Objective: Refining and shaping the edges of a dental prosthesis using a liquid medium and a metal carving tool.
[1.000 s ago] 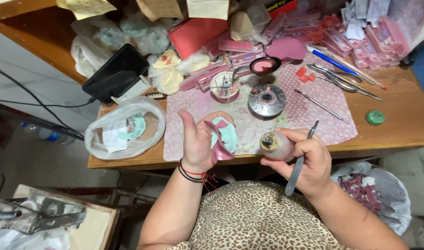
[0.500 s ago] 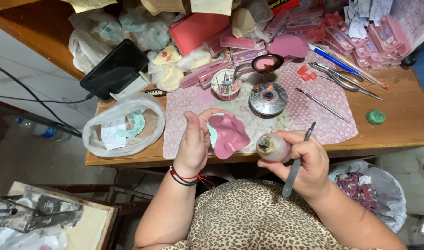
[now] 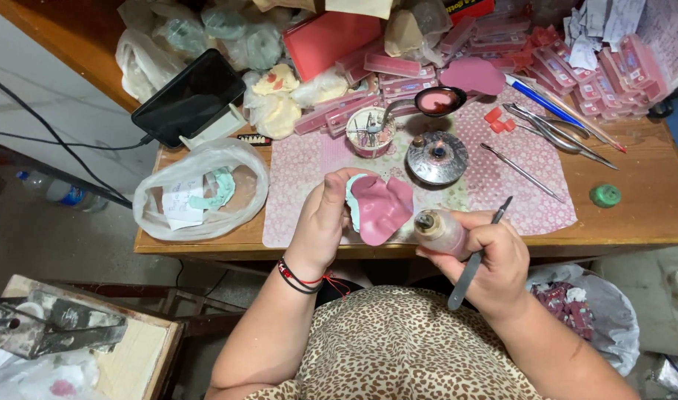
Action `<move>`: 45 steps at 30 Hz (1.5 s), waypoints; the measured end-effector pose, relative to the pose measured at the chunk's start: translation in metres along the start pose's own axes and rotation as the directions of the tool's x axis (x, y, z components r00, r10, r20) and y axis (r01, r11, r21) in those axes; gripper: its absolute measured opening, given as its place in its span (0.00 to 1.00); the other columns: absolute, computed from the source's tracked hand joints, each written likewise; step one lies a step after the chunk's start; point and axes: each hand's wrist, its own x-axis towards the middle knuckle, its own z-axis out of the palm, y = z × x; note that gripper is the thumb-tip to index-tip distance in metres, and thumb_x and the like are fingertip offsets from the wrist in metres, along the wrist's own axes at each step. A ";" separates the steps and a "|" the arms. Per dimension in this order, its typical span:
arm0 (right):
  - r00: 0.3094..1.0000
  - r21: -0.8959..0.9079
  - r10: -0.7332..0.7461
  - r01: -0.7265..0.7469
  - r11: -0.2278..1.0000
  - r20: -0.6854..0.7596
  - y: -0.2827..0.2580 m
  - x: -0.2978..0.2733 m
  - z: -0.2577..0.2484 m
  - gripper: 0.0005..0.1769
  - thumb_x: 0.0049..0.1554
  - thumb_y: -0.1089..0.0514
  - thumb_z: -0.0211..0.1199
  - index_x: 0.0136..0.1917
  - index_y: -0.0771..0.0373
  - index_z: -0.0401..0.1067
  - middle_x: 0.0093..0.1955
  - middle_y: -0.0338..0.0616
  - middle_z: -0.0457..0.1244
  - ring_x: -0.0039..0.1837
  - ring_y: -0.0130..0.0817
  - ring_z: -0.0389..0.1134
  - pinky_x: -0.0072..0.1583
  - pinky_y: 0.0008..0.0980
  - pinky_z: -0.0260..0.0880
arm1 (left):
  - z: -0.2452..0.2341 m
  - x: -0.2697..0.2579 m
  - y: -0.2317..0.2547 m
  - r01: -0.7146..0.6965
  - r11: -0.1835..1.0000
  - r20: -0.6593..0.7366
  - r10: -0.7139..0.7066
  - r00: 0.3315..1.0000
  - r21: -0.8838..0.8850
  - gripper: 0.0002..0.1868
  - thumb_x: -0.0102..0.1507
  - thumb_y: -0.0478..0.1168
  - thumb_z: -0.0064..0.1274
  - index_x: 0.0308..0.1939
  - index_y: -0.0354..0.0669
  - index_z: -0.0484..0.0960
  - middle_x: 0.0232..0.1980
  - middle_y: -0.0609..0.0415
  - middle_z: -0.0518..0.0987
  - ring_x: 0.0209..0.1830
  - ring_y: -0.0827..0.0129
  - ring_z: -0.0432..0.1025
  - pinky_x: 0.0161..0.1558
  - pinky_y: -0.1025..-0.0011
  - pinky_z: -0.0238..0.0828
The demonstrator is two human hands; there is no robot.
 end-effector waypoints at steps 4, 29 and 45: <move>1.000 -0.006 0.031 -0.031 0.999 0.003 -0.001 0.002 -0.002 0.29 0.47 0.59 0.82 0.36 0.57 0.57 0.49 0.49 0.73 0.43 0.53 0.72 0.45 0.45 0.71 | 0.004 0.001 0.004 0.008 1.000 0.007 -0.008 1.000 -0.008 0.42 0.71 0.69 0.26 0.53 0.36 0.83 0.25 0.49 0.79 0.23 0.71 0.77 0.21 0.80 0.73; 0.805 -0.220 0.366 -0.507 0.834 -0.468 0.198 -0.020 -0.174 0.36 0.59 0.68 0.84 0.56 0.57 0.53 0.51 0.45 0.60 0.47 0.32 0.60 0.51 0.31 0.60 | 0.053 0.004 0.012 0.068 0.965 0.036 -0.080 0.996 0.254 0.13 0.60 0.37 0.65 0.48 0.44 0.82 0.46 0.57 0.85 0.43 0.74 0.78 0.51 0.74 0.75; 0.873 0.234 0.390 -0.461 0.856 0.292 -0.002 0.039 -0.031 0.26 0.42 0.57 0.82 0.54 0.62 0.81 0.48 0.52 0.75 0.50 0.43 0.76 0.55 0.42 0.73 | 0.080 -0.019 0.030 0.008 0.990 0.004 -0.009 1.000 0.141 0.17 0.58 0.32 0.68 0.49 0.34 0.83 0.33 0.47 0.87 0.36 0.77 0.75 0.39 0.73 0.79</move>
